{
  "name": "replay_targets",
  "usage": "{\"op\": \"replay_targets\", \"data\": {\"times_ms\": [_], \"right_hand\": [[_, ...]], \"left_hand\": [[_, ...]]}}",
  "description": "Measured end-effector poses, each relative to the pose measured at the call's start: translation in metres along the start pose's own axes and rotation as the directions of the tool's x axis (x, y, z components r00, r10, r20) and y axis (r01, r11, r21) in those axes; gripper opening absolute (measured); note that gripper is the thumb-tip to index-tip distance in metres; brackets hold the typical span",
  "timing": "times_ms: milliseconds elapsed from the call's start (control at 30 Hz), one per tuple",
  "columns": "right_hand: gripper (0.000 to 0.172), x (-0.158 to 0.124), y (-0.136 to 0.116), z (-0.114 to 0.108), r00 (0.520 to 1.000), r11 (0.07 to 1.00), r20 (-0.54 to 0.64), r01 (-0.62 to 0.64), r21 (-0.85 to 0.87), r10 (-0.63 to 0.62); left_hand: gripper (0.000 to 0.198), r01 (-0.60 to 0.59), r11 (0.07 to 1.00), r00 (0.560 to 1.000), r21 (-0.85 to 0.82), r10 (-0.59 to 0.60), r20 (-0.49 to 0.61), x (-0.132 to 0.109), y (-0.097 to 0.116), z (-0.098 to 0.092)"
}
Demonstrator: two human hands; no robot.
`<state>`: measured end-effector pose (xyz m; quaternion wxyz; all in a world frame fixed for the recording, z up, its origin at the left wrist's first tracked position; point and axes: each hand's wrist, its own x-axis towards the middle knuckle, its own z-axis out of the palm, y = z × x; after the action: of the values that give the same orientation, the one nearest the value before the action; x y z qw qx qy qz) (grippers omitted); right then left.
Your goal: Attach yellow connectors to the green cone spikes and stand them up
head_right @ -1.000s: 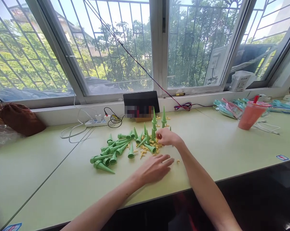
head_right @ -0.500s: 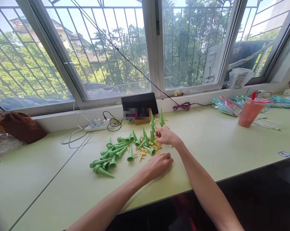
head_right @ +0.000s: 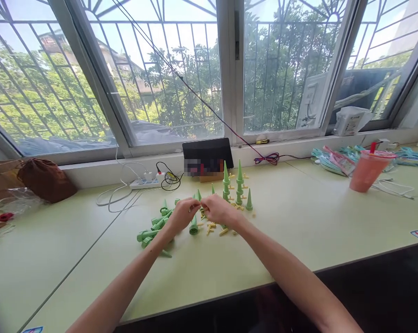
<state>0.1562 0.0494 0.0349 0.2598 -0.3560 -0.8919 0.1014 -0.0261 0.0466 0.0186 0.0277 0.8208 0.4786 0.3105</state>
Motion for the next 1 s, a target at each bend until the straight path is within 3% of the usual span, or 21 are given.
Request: {"op": "replay_targets", "data": {"times_ms": [167, 433, 700, 1000], "right_hand": [[0.017, 0.014, -0.004, 0.030, 1.000, 0.993, 0.006, -0.013, -0.119, 0.014], [0.017, 0.009, -0.006, 0.048, 0.992, 0.988, -0.097, -0.089, -0.125, 0.077], [0.006, 0.002, 0.003, 0.046, 0.983, 0.995, -0.167, -0.087, -0.052, 0.077], [0.013, -0.002, 0.003, 0.052, 0.987, 0.996, -0.142, -0.065, 0.068, 0.074]], "left_hand": [[0.020, 0.054, 0.997, 0.998, 0.059, -0.053, -0.018, 0.002, -0.012, -0.002], [0.020, 0.061, 0.996, 0.973, 0.062, -0.046, -0.226, -0.019, -0.005, 0.000], [0.019, 0.043, 0.999, 0.984, 0.022, -0.039, -0.172, -0.027, 0.007, -0.003], [0.022, 0.034, 0.998, 0.998, 0.061, -0.030, -0.054, -0.034, 0.010, -0.002]]}}
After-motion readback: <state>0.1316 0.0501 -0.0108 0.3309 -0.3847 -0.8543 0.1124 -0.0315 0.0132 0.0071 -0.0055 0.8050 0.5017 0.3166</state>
